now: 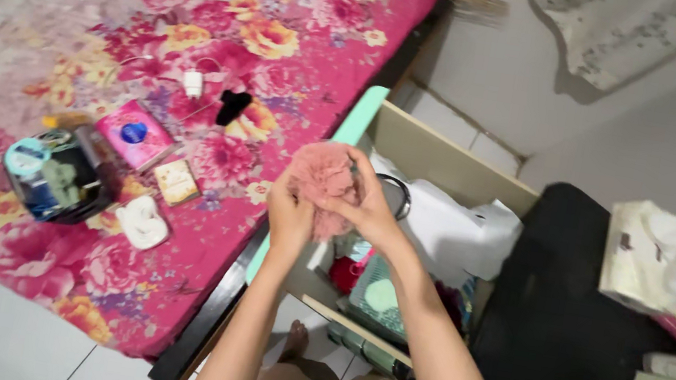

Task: The person removes various personal items from a drawer and places them on the bed. They handle a charger, a mesh pouch, a box of tissues, a small bottle, a hair tie, a power bank, a green mesh bag, a purple fluffy item, a red container, a bracelet, a hair clip, a purple pouch, and a small box, placing each on the floral bedspread.

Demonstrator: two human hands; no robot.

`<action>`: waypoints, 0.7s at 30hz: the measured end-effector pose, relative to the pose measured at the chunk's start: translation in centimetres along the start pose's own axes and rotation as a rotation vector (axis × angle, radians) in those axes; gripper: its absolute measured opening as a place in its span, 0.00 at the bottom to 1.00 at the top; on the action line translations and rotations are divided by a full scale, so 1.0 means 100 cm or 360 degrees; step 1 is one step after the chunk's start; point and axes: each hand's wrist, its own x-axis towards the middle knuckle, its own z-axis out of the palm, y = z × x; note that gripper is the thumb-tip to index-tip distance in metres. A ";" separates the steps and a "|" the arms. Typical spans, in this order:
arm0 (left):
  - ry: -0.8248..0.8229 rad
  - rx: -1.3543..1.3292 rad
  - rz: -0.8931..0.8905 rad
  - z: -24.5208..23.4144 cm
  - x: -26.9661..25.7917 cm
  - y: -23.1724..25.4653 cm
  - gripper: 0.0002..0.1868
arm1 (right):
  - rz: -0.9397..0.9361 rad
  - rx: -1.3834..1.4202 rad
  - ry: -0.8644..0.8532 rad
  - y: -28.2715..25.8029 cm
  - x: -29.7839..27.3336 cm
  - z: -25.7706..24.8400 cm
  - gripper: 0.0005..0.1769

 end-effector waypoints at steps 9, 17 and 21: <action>0.0080 0.0161 -0.0624 -0.167 0.027 -0.041 0.12 | 0.0791 -0.0296 -0.0358 0.050 0.100 0.112 0.21; 0.0557 0.0400 -0.0473 -0.286 -0.004 -0.162 0.07 | 0.0861 0.0101 -0.0791 0.153 0.145 0.230 0.33; 0.0768 -0.0493 -0.0930 -0.331 -0.014 -0.219 0.14 | 0.1461 0.0233 -0.0362 0.189 0.140 0.283 0.31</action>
